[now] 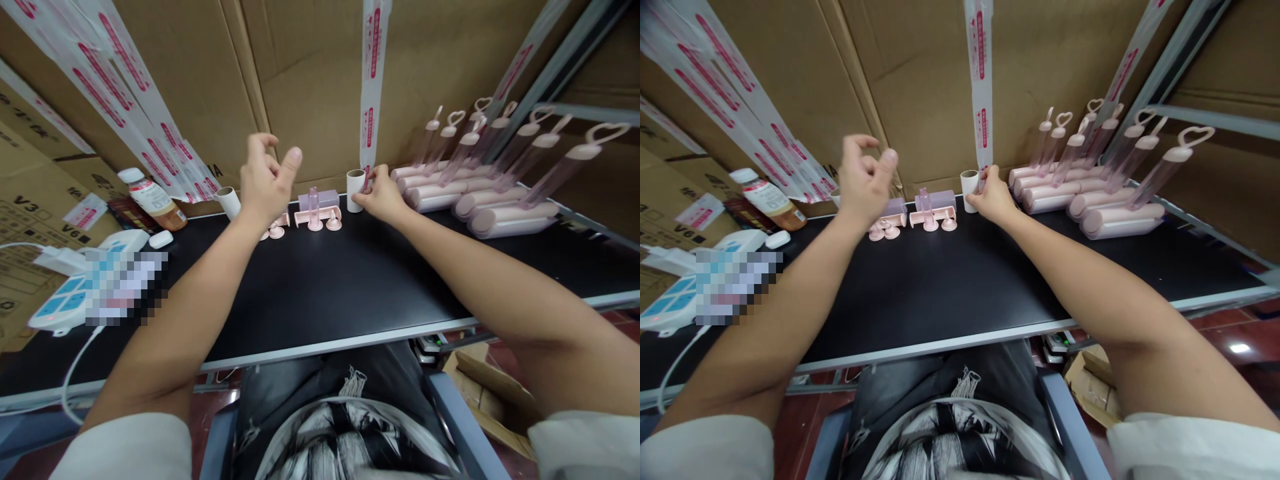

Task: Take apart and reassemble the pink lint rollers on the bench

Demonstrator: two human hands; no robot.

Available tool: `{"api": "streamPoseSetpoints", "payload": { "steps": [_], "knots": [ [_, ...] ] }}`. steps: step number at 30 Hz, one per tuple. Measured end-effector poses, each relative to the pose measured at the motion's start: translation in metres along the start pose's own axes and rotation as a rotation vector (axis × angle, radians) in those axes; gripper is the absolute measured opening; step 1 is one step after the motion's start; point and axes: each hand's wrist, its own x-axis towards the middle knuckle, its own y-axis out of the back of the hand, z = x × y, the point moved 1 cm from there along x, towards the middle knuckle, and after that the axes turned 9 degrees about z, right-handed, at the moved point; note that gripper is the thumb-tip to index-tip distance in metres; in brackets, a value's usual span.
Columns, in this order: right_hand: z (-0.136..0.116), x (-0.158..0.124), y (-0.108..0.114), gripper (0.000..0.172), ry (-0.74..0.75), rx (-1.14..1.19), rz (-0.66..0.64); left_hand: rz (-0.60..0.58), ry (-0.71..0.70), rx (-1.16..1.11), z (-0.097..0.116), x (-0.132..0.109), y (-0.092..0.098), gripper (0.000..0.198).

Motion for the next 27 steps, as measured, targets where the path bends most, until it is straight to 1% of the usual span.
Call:
{"api": "streamPoseSetpoints", "payload": {
  "steps": [2,3,4,5,7,8,9,11,13,16,18,20,23,25,27],
  "knots": [
    [0.005,0.001,-0.002,0.076,-0.024,-0.037,-0.037,0.082,-0.056,-0.051,0.004,0.008,0.021,0.052],
    [0.006,0.001,-0.003,0.079,-0.026,-0.056,-0.061,0.117,-0.077,-0.061,0.004,0.010,0.032,0.053],
    [0.008,0.001,-0.004,0.078,-0.018,-0.078,-0.083,0.154,-0.090,-0.063,0.000,0.010,0.043,0.053],
    [0.009,0.001,-0.005,0.071,-0.005,-0.101,-0.102,0.156,-0.081,-0.050,-0.006,0.008,0.053,0.053],
    [0.011,0.001,-0.007,0.050,0.026,-0.147,-0.125,0.147,-0.017,-0.003,-0.022,0.002,0.070,0.051],
    [0.011,0.002,-0.009,0.042,0.041,-0.169,-0.129,0.146,0.021,0.013,-0.032,-0.002,0.076,0.049],
    [0.012,0.003,-0.010,0.037,0.053,-0.190,-0.130,0.145,0.055,0.026,-0.041,-0.005,0.080,0.048],
    [0.013,0.004,-0.014,0.036,0.063,-0.230,-0.129,0.149,0.103,0.031,-0.057,-0.009,0.083,0.048],
    [0.015,0.005,-0.017,0.037,0.068,-0.264,-0.114,0.180,0.122,0.012,-0.065,-0.011,0.081,0.049],
    [0.019,0.006,-0.020,0.033,0.065,-0.295,-0.103,0.214,0.113,-0.032,-0.066,-0.013,0.075,0.044],
    [0.021,0.007,-0.020,0.029,0.071,-0.300,-0.115,0.190,0.093,-0.028,-0.063,-0.016,0.072,0.036],
    [0.022,0.008,-0.018,0.033,0.079,-0.273,-0.126,0.166,0.070,0.004,-0.061,-0.021,0.071,0.029],
    [0.020,0.011,-0.007,0.051,0.076,-0.218,-0.129,0.121,0.053,0.066,-0.060,-0.028,0.071,0.022],
    [0.017,0.013,0.005,0.051,0.073,-0.195,-0.094,0.096,0.049,0.098,-0.060,-0.029,0.073,0.021],
    [0.013,0.016,0.020,0.043,0.082,-0.152,-0.014,0.099,0.040,0.118,-0.060,-0.029,0.074,0.021]
  ]
}}
